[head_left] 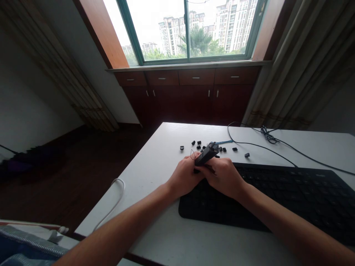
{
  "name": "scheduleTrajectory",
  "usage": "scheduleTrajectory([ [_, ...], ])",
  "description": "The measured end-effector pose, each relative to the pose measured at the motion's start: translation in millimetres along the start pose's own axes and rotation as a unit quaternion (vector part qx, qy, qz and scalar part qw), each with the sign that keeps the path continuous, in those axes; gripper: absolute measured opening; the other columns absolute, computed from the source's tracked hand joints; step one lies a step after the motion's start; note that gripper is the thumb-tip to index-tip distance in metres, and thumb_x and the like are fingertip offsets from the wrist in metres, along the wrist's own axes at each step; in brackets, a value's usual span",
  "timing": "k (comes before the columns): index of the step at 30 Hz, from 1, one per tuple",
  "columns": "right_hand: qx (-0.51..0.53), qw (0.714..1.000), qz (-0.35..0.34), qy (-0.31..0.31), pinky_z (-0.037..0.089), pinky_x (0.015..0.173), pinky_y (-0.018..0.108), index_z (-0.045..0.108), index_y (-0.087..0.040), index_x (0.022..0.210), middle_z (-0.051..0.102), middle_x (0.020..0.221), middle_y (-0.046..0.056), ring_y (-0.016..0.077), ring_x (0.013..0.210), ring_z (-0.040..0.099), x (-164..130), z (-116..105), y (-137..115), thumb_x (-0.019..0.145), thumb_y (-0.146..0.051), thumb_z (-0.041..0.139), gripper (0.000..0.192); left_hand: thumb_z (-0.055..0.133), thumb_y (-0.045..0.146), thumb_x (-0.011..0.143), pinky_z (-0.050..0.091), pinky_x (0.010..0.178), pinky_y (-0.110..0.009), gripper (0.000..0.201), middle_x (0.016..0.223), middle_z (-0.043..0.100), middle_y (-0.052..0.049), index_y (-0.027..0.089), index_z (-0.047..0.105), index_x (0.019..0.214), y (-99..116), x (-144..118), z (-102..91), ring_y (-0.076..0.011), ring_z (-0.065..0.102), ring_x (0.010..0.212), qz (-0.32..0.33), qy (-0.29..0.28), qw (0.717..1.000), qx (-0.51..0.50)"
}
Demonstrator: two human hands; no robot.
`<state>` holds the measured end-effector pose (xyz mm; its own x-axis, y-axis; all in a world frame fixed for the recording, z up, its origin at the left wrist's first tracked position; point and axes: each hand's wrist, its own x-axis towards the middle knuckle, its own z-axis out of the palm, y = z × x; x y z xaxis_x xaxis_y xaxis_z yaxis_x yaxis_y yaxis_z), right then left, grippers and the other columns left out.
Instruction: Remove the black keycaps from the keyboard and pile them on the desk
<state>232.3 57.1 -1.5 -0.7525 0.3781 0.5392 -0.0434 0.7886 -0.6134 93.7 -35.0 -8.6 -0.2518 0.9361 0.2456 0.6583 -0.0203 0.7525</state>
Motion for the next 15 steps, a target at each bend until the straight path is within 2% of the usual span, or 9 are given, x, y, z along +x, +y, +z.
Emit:
scheduleTrajectory([
  [15, 0.007, 1.000, -0.009, 0.002, 0.057, 0.071, 0.028, 0.071, -0.019, 0.096, 0.079, 0.092, 0.006, 0.0201, 0.078, 0.075, 1.0, -0.2, 0.2, 0.091, -0.017, 0.059, 0.012, 0.061, 0.016, 0.077, 0.051, 0.078, -0.032, 0.019, 0.094, 0.070, -0.002, 0.019, 0.060, 0.096, -2.2, 0.0, 0.8, -0.0240, 0.066, 0.091, 0.000, 0.002, 1.000, 0.002],
])
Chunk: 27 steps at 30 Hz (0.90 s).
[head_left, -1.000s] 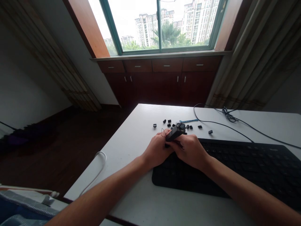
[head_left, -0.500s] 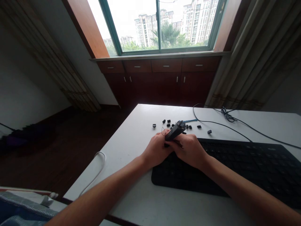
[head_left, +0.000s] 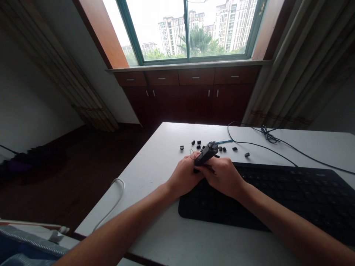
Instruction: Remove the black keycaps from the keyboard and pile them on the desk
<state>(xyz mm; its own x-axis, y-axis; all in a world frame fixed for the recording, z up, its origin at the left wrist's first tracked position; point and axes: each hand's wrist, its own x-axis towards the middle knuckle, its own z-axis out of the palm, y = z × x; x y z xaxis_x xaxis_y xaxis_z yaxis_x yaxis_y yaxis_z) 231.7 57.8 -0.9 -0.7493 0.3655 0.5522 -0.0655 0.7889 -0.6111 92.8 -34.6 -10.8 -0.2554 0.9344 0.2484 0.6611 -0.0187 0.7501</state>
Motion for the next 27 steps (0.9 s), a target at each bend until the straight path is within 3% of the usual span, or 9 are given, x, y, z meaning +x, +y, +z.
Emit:
scheduleTrajectory([
  [27, -0.010, 1.000, 0.003, -0.004, 0.056, 0.071, 0.026, 0.070, -0.019, 0.097, 0.078, 0.091, 0.005, 0.0189, 0.078, 0.074, -0.8, -0.6, -0.1, 0.091, -0.018, 0.059, 0.012, 0.062, 0.016, 0.076, 0.053, 0.078, -0.031, 0.021, 0.095, 0.071, -0.003, 0.019, 0.062, 0.097, 2.0, -0.1, 0.1, -0.0243, 0.067, 0.092, 0.000, 0.005, 1.000, 0.003],
])
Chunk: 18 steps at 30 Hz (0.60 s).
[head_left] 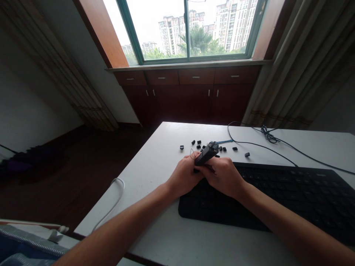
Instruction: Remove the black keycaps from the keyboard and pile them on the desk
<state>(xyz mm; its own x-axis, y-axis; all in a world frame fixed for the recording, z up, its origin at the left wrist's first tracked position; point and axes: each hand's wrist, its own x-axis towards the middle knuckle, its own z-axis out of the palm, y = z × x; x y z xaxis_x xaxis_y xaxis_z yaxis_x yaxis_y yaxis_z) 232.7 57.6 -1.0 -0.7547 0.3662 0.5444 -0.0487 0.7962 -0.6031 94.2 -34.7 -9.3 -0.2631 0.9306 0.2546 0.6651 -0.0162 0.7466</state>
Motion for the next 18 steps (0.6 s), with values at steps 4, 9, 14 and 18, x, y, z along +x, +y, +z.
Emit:
scheduleTrajectory([
  [4, -0.008, 1.000, -0.002, 0.004, 0.056, 0.068, 0.027, 0.070, -0.020, 0.095, 0.078, 0.089, 0.004, 0.0184, 0.075, 0.074, -0.2, 0.1, 0.6, 0.091, -0.018, 0.060, 0.011, 0.062, 0.015, 0.076, 0.053, 0.077, -0.031, 0.020, 0.094, 0.071, -0.003, 0.018, 0.062, 0.096, 0.7, -0.2, -0.2, -0.0239, 0.067, 0.091, 0.001, 0.001, 1.000, -0.003],
  [9, -0.009, 1.000, -0.008, 0.007, 0.056, 0.068, 0.026, 0.070, -0.020, 0.095, 0.078, 0.089, 0.004, 0.0182, 0.075, 0.074, -0.4, 0.2, 0.7, 0.091, -0.018, 0.060, 0.011, 0.061, 0.015, 0.076, 0.053, 0.078, -0.032, 0.022, 0.096, 0.071, -0.003, 0.018, 0.062, 0.097, 0.7, 0.3, -0.3, -0.0240, 0.067, 0.092, 0.000, -0.002, 1.000, -0.001],
  [14, -0.014, 1.000, -0.005, 0.008, 0.055, 0.067, 0.026, 0.071, -0.019, 0.094, 0.079, 0.087, 0.004, 0.0186, 0.073, 0.074, -0.5, 0.7, -0.1, 0.090, -0.017, 0.061, 0.011, 0.061, 0.014, 0.076, 0.053, 0.080, -0.032, 0.024, 0.097, 0.071, -0.003, 0.019, 0.062, 0.099, -0.4, 0.4, 0.8, -0.0244, 0.066, 0.095, 0.005, 0.000, 1.000, -0.006],
  [18, -0.013, 1.000, -0.002, 0.006, 0.055, 0.067, 0.026, 0.072, -0.018, 0.095, 0.079, 0.087, 0.004, 0.0187, 0.073, 0.074, -0.7, 0.9, -0.3, 0.090, -0.018, 0.061, 0.011, 0.061, 0.013, 0.076, 0.053, 0.080, -0.031, 0.024, 0.097, 0.071, -0.003, 0.018, 0.062, 0.099, 0.0, 0.3, 0.5, -0.0242, 0.066, 0.095, 0.007, 0.000, 1.000, -0.005],
])
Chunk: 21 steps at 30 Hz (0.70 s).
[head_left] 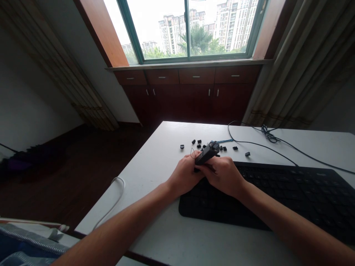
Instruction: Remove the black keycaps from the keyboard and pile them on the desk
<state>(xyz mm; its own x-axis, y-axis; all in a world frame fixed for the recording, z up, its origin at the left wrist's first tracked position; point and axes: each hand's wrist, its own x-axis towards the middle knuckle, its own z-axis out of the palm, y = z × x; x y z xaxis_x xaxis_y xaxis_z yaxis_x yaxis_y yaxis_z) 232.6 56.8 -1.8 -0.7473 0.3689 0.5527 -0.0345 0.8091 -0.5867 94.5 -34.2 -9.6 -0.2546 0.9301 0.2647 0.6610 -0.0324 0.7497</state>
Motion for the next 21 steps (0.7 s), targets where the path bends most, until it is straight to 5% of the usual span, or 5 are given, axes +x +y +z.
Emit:
scheduleTrajectory([
  [21, 0.008, 1.000, 0.004, 0.001, 0.056, 0.066, 0.026, 0.073, -0.020, 0.096, 0.079, 0.088, 0.003, 0.0181, 0.073, 0.074, 0.7, -0.9, 0.9, 0.090, -0.019, 0.062, 0.012, 0.061, 0.014, 0.077, 0.053, 0.080, -0.031, 0.026, 0.099, 0.070, -0.004, 0.019, 0.060, 0.102, -0.1, 0.1, -1.3, -0.0241, 0.066, 0.095, 0.010, -0.011, 1.000, -0.002],
])
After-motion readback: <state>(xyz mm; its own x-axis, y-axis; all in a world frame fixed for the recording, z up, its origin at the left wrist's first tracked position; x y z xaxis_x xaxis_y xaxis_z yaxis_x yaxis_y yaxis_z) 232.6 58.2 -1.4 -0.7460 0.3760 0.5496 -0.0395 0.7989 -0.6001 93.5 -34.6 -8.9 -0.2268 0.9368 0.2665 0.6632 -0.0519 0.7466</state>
